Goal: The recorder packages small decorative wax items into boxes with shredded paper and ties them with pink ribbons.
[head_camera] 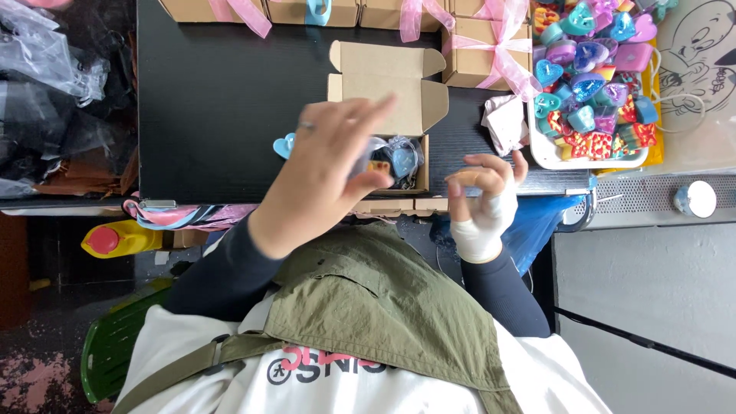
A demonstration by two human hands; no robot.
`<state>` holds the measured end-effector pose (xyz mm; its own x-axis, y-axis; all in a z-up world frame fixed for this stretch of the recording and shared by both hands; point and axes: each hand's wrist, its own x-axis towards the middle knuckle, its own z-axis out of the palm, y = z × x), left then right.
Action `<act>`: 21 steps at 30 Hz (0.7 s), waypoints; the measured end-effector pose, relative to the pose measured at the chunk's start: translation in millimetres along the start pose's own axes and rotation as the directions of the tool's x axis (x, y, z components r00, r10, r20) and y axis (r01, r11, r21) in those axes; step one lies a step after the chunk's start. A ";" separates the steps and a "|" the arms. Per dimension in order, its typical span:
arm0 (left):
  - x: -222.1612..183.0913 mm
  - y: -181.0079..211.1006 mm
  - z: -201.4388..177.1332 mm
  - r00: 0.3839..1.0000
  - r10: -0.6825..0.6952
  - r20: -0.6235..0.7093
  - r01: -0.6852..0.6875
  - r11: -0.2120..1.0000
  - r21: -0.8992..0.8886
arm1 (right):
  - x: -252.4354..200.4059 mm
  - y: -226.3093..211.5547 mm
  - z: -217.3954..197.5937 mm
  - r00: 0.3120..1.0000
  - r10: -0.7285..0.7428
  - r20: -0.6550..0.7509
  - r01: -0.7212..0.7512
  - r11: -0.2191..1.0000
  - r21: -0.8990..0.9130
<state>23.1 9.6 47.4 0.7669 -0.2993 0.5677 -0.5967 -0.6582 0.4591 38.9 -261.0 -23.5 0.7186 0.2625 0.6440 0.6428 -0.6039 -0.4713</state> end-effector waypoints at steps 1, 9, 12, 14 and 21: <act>-6.2 2.5 -4.4 1.000 -0.001 0.001 0.001 1.000 0.001 | 1.7 -3.5 0.1 1.000 0.001 0.000 -0.001 1.000 0.001; -33.4 28.2 -3.5 0.964 -0.265 0.003 0.134 0.479 -0.868 | 9.2 -35.8 14.1 0.926 -0.033 0.376 -0.284 0.594 0.753; -47.3 25.0 15.4 0.924 -0.363 0.119 0.181 0.142 -0.973 | 5.0 -39.3 24.8 0.796 -0.064 0.602 -0.562 0.291 0.774; -53.9 22.0 25.9 0.919 -0.377 0.118 0.145 0.042 -0.989 | 7.7 -44.4 29.8 0.762 -0.028 0.647 -0.636 0.154 0.756; -49.4 26.2 25.5 0.899 -0.430 0.078 0.097 0.020 -0.995 | 10.3 -49.8 35.9 0.763 0.121 0.634 -0.645 0.104 0.757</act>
<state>-24.4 -10.5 13.9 0.9649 -0.0402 0.2594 -0.1732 0.6450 0.7443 23.8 -201.2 -15.1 0.7948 0.6046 0.0522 -0.1960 0.3371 -0.9208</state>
